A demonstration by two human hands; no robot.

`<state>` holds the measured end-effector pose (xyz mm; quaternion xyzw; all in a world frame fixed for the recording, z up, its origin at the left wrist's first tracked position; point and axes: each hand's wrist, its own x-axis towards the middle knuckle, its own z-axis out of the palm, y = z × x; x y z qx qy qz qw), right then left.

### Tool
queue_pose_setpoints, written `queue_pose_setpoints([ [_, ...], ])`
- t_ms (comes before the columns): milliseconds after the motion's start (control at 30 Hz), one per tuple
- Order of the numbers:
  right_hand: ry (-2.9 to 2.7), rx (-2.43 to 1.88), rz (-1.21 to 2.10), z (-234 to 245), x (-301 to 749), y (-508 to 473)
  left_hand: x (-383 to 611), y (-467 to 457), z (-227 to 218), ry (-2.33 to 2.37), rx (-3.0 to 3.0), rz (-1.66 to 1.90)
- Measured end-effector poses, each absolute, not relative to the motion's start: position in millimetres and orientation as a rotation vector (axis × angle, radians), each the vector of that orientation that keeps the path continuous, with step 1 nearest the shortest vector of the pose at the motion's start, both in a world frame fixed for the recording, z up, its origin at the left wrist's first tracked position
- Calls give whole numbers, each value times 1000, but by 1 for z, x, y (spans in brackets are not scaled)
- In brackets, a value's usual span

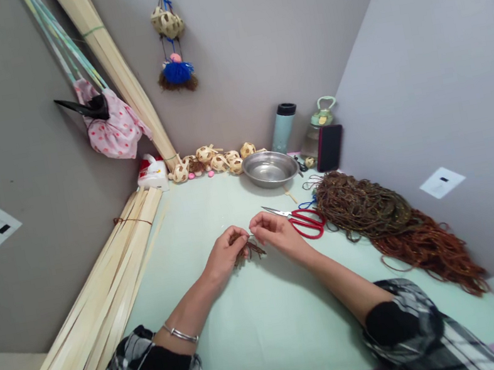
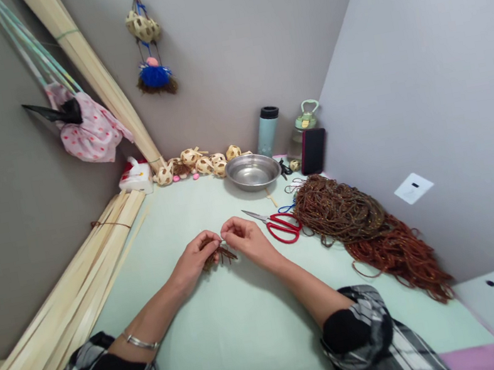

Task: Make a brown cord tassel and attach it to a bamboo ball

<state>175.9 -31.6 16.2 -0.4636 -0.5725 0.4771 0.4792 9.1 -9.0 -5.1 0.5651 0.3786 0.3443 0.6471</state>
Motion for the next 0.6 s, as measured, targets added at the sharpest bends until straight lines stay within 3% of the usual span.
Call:
queue_pose_setpoints([
  [600,-1679,-1581,732,9,168,-38,10,-14,-2,872,1453,864],
])
